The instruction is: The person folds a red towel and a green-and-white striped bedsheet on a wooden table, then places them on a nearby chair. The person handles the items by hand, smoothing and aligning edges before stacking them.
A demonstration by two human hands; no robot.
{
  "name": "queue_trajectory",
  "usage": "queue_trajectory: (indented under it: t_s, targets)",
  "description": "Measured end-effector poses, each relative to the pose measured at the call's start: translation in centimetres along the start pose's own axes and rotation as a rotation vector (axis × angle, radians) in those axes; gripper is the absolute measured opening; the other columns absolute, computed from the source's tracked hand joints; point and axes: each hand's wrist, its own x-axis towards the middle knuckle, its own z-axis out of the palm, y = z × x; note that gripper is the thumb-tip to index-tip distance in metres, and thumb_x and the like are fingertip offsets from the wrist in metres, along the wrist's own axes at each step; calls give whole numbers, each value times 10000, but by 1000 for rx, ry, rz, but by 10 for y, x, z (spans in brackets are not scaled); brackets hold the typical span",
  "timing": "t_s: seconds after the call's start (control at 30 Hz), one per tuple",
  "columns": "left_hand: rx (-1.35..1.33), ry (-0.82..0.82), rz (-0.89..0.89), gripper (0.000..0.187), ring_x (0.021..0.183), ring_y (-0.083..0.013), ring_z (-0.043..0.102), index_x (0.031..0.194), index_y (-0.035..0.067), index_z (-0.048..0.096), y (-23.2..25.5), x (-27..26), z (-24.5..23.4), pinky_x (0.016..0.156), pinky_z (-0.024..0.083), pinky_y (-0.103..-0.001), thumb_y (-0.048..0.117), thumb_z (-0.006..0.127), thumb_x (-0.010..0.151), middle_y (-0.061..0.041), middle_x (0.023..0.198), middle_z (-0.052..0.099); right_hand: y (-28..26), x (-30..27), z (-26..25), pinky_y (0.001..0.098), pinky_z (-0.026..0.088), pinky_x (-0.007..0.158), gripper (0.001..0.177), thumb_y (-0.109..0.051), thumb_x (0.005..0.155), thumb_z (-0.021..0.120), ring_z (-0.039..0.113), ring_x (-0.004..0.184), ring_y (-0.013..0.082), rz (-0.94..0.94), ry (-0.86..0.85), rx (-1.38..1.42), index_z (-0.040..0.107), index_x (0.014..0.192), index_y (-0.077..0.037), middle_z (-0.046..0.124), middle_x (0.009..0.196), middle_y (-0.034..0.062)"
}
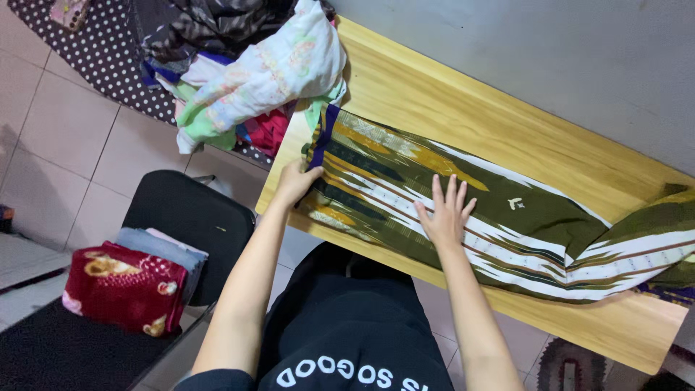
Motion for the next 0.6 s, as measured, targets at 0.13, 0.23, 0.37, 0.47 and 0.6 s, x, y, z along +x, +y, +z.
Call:
queue_trajectory:
  t_s: [0.13, 0.23, 0.37, 0.47, 0.6]
  targets:
    - [-53, 28, 159, 402, 914, -222, 721, 1211, 22, 708, 6, -3, -30, 839, 560, -356, 288, 731, 911, -124, 1010, 790, -33, 11, 12, 780, 27, 1130, 823, -660, 941, 491, 76, 1544, 471, 85, -60, -68, 273, 1632, -270, 133, 1699, 203]
    - [189, 95, 218, 399, 918, -274, 729, 1278, 80, 701, 14, -12, -62, 814, 558, -392, 272, 727, 929, -114, 984, 769, -52, 15, 28, 786, 15, 1124, 808, -684, 960, 452, 58, 1549, 466, 70, -74, -92, 261, 1630, -276, 121, 1700, 198]
    - [523, 217, 50, 672, 1059, -391, 657, 1534, 120, 469, 31, -15, -69, 907, 502, -510, 220, 690, 907, -158, 1145, 722, -63, 14, 34, 781, 22, 1135, 812, -693, 960, 429, 50, 1559, 463, 79, -72, -68, 256, 1635, -276, 123, 1707, 191]
    - [738, 387, 388, 792, 1360, -411, 474, 1548, 78, 388, 36, -21, -42, 1094, 384, -585, 223, 734, 852, -203, 1477, 510, -63, 16, 33, 784, 28, 1131, 806, -684, 972, 417, 47, 1554, 467, 73, -64, -63, 248, 1641, -266, 119, 1703, 197]
    - [805, 112, 624, 749, 1537, -395, 278, 1579, 152, 429, 39, -27, 23, 1210, 239, -661, 299, 732, 910, -151, 1643, 326, -57, 13, 29, 752, 60, 1143, 759, -623, 993, 447, 70, 1545, 459, 67, -112, -9, 274, 1632, -251, 141, 1691, 188]
